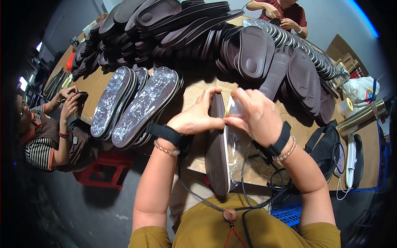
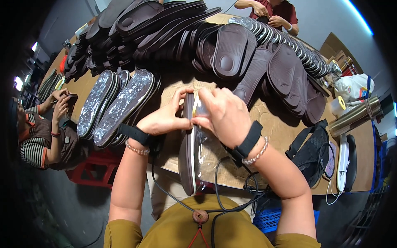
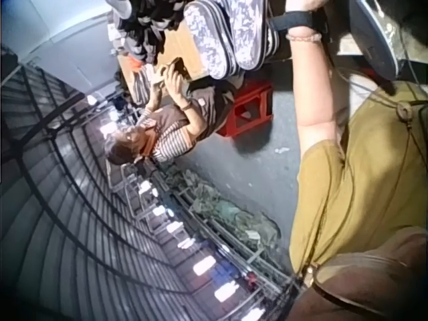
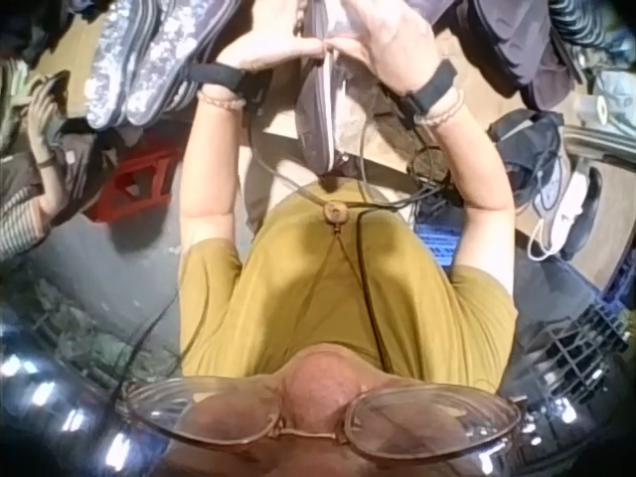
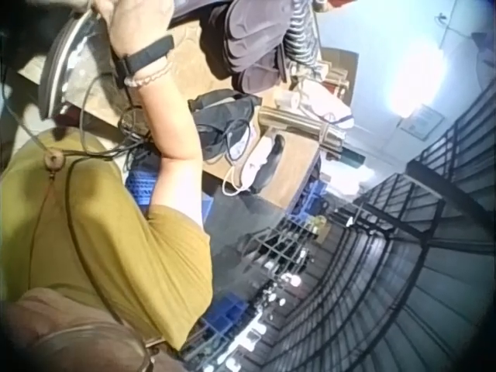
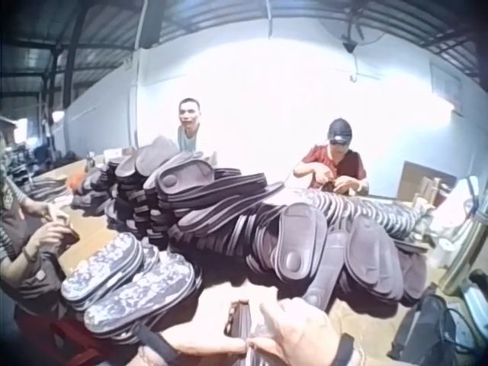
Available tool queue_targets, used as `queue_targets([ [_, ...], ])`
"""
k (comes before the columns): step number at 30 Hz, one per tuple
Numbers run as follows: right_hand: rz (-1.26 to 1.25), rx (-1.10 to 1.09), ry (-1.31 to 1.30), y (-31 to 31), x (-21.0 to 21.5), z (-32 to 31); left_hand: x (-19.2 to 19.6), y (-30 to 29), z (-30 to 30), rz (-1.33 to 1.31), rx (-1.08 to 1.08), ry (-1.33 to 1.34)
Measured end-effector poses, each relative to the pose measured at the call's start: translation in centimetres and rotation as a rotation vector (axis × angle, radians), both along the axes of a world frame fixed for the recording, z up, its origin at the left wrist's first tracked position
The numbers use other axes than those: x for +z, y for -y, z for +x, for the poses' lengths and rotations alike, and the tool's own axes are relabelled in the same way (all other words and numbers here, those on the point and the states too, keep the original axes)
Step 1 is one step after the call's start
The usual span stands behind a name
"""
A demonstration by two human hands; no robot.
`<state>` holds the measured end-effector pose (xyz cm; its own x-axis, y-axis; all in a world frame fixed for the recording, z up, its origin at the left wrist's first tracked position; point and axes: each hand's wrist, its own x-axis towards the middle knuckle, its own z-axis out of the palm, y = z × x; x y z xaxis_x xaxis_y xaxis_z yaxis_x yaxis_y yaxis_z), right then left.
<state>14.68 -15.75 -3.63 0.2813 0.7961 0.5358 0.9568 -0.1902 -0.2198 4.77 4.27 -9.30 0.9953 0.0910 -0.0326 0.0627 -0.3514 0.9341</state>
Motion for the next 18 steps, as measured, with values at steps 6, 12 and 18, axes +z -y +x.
queue_targets([
  [6, -0.198, 0.051, -0.078, 3.6, 1.2, -3.3, 1.7, 3.6, -4.9, -0.020, -0.088, -0.107],
  [12, -0.311, 0.125, -0.123, 4.5, 1.7, -3.0, 2.0, 5.0, -6.8, -0.189, -0.042, -0.112],
  [18, -0.330, 0.206, -0.460, 4.4, 2.1, -1.4, 1.9, 5.0, -6.8, -0.216, -0.023, -0.088],
])
